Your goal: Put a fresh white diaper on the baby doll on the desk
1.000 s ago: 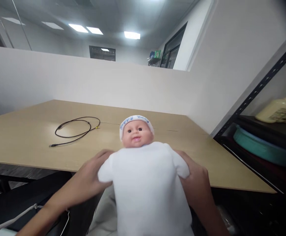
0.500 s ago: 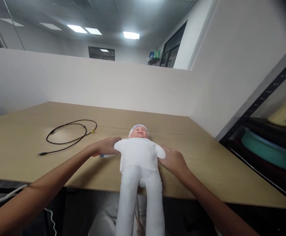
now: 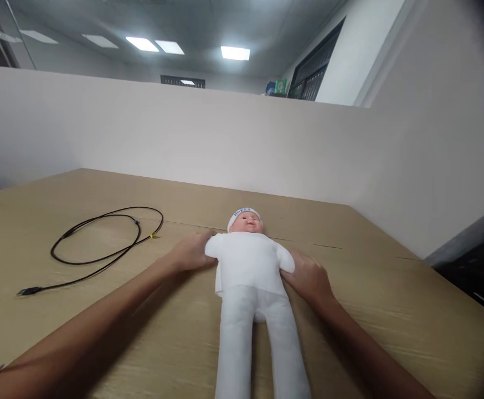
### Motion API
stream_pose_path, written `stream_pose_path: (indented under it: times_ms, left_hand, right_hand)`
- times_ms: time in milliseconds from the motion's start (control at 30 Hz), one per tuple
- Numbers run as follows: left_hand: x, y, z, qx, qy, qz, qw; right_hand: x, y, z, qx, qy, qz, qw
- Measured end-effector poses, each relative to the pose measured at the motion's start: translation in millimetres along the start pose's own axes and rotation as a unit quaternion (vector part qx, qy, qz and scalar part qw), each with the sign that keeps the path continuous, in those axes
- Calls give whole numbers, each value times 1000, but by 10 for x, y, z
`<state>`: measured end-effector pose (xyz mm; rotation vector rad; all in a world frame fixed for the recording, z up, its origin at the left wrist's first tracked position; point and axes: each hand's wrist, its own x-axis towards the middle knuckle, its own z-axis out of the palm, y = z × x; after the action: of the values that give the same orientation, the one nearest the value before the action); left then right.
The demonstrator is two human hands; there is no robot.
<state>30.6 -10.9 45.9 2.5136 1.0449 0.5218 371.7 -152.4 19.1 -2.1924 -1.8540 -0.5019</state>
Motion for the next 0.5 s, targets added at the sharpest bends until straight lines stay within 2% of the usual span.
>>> stream_pose_path:
  times_ms: [233,500]
  left_hand:
    - [439,-250,303,104,122,-36,986]
    - [890,-619,297,158,128,-27,979]
  right_hand:
    - [584,91,265,3,13,6,1000]
    - [1069,178,491,43,6,-11,999]
